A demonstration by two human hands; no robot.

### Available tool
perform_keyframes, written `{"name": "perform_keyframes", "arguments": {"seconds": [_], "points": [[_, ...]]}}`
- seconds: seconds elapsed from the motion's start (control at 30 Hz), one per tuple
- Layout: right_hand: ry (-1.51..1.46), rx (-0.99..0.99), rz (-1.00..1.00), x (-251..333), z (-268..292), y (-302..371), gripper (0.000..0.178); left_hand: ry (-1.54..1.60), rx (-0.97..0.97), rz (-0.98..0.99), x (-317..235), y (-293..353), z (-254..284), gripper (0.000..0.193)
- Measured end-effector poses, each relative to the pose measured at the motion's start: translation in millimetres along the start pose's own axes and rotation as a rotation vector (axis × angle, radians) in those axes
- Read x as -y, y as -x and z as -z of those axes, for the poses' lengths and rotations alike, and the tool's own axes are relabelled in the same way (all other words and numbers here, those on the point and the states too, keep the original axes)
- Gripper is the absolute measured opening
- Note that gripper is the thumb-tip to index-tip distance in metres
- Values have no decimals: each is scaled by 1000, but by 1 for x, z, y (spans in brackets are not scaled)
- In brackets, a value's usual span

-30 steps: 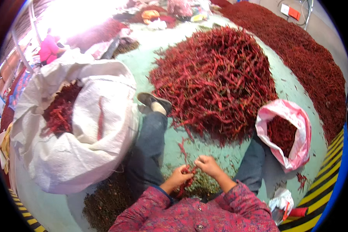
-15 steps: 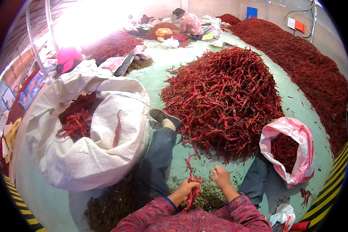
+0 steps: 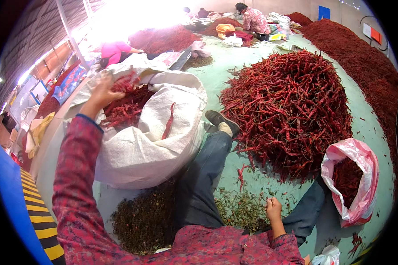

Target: The person sits on the floor and repeatedly picks up dried red chilies, removes the stems by hand, and drops the de-stemmed chilies into a nearby bag. The stems are discarded onto the floor beside them.

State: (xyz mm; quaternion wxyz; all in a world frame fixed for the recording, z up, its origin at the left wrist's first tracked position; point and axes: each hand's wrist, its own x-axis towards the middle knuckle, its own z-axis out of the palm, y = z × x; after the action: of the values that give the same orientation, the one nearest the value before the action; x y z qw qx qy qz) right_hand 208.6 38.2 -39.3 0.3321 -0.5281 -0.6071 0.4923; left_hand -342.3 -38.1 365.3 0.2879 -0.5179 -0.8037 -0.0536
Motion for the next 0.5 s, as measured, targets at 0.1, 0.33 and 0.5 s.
{"name": "perform_keyframes", "arguments": {"seconds": [0.1, 0.33, 0.5], "points": [[-30, -32, 28, -16, -1, 0, 14, -16, 34, 225, 19, -6, 7, 72], [459, 37, 73, -48, 18, -3, 15, 577, -244, -212, -191, 80, 16, 36], [835, 138, 377, -3, 1, -5, 23, 1328, 539, -101, -306, 189, -107, 29]]}}
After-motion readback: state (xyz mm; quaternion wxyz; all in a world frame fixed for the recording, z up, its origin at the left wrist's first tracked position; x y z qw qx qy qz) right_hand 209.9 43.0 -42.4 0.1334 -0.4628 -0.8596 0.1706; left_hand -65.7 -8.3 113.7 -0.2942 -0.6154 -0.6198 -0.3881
